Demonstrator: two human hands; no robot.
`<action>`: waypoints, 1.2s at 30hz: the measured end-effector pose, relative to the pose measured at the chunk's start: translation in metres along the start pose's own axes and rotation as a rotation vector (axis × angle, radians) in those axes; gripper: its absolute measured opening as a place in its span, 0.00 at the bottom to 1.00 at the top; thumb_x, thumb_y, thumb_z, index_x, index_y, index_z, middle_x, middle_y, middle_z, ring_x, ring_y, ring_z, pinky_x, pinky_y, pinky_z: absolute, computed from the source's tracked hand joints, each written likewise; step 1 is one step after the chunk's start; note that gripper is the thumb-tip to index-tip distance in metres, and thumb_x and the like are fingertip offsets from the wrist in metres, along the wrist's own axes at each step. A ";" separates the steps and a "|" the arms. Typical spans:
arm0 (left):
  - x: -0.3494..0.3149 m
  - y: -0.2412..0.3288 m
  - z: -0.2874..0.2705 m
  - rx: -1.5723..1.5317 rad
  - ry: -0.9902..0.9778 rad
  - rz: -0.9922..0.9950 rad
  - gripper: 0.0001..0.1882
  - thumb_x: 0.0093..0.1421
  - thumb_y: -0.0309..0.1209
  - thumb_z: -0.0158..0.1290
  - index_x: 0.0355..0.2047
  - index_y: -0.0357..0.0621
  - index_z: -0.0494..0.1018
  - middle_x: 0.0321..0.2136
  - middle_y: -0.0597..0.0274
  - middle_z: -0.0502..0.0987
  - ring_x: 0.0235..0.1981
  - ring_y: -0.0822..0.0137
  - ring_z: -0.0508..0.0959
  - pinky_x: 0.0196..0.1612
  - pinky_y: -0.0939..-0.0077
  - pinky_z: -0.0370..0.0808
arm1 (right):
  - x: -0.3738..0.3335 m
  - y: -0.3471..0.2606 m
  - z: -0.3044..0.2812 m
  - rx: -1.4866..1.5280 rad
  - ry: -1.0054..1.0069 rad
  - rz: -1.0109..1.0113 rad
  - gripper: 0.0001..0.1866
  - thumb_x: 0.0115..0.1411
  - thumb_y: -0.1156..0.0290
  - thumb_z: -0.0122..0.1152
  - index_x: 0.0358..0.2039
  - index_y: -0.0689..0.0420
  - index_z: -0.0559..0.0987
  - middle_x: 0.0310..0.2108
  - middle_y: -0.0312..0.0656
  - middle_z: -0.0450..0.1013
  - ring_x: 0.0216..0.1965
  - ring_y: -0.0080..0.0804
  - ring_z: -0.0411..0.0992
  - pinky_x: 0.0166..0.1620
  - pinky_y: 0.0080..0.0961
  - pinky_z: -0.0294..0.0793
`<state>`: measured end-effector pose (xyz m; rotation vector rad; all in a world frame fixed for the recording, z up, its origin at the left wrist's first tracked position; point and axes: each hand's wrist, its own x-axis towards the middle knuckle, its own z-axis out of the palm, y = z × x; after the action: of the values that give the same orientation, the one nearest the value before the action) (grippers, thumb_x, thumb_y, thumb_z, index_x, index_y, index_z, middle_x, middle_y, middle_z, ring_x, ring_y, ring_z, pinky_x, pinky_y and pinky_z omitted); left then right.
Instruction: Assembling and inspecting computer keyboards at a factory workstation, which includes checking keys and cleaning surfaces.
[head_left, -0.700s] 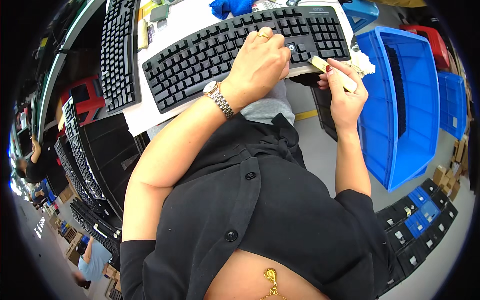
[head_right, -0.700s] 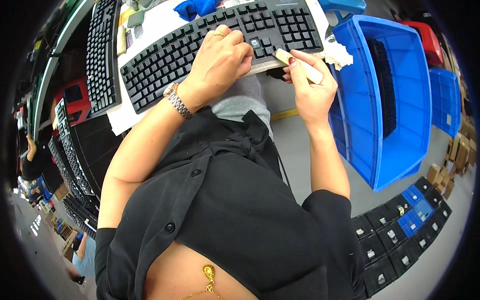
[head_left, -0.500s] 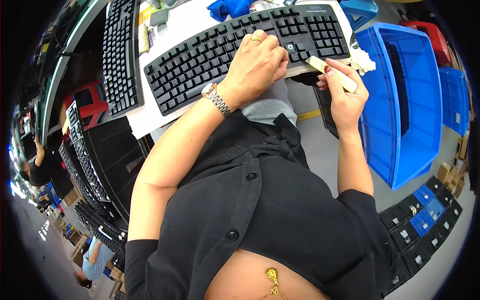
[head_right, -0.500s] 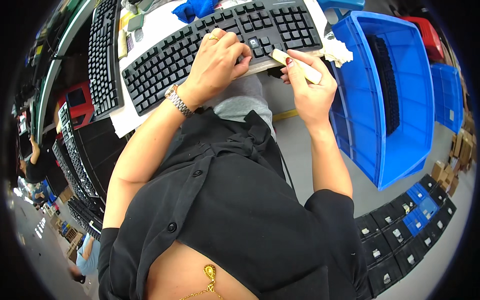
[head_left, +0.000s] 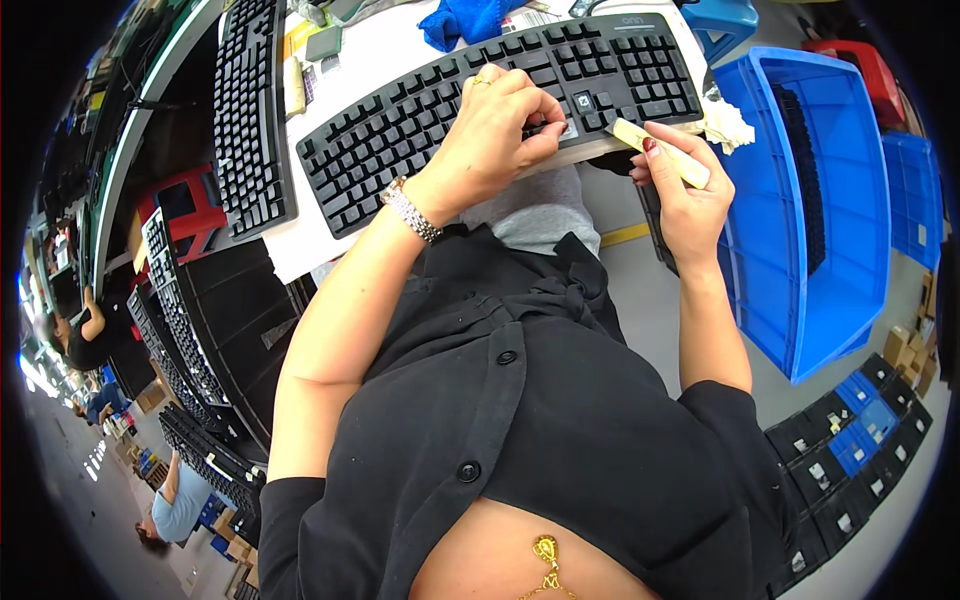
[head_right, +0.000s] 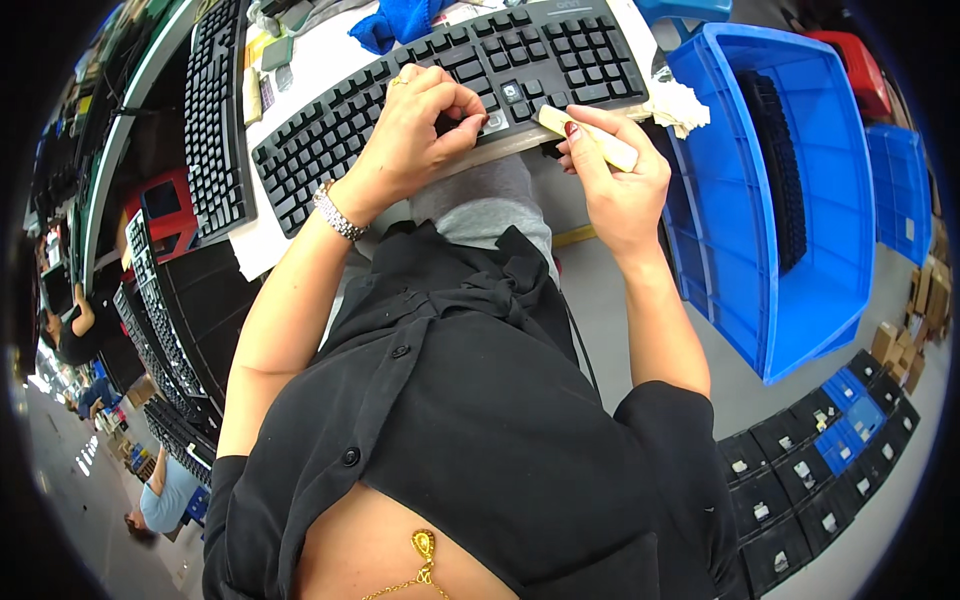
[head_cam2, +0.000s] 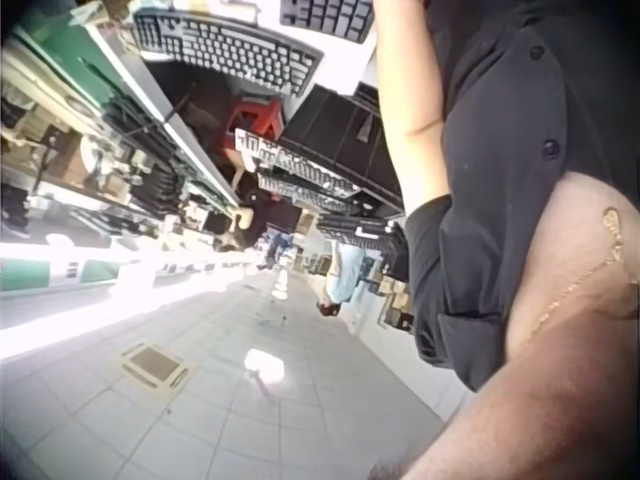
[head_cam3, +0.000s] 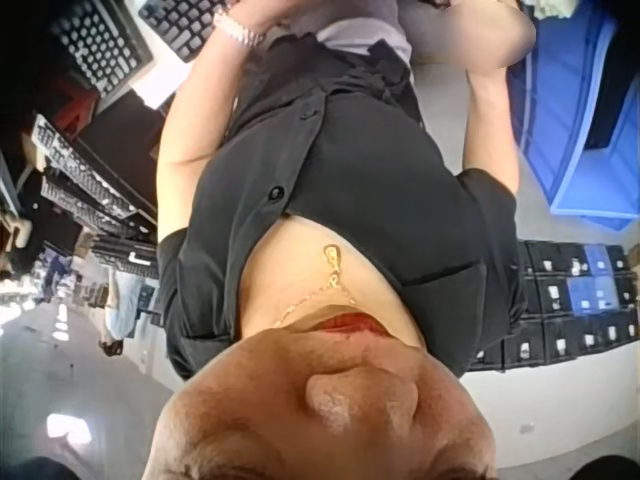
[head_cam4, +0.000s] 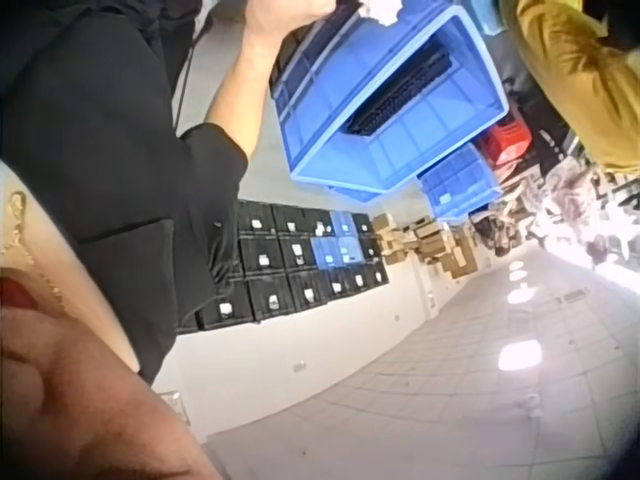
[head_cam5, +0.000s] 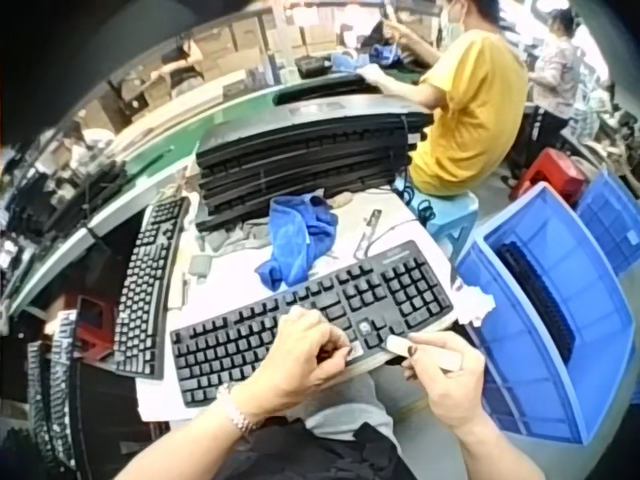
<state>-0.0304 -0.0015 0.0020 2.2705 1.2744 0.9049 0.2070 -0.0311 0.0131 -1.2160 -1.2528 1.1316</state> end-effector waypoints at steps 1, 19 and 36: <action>-0.001 0.003 0.000 -0.026 0.000 0.011 0.03 0.57 0.28 0.61 0.31 0.48 0.78 0.29 0.69 0.71 0.35 0.65 0.68 0.48 0.72 0.64 | 0.000 -0.001 -0.001 -0.007 -0.001 0.008 0.09 0.64 0.80 0.63 0.45 0.65 0.82 0.30 0.42 0.80 0.28 0.22 0.77 0.33 0.14 0.79; -0.058 0.030 -0.021 -0.001 -0.172 0.199 0.07 0.57 0.33 0.63 0.30 0.46 0.77 0.38 0.64 0.76 0.46 0.61 0.74 0.55 0.64 0.69 | 0.013 -0.014 0.015 -0.391 -0.247 -0.210 0.10 0.61 0.82 0.64 0.44 0.64 0.83 0.35 0.40 0.82 0.31 0.25 0.77 0.35 0.19 0.76; -0.081 -0.015 -0.024 0.233 0.119 -0.098 0.32 0.53 0.34 0.65 0.60 0.49 0.72 0.68 0.58 0.65 0.72 0.53 0.60 0.74 0.55 0.54 | 0.020 -0.026 0.041 -0.939 -0.435 -0.574 0.12 0.56 0.83 0.64 0.42 0.63 0.83 0.33 0.43 0.81 0.29 0.34 0.77 0.35 0.24 0.76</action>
<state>-0.0873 -0.0630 -0.0178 2.3311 1.6039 0.9096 0.1648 -0.0117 0.0386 -1.1232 -2.4340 0.3486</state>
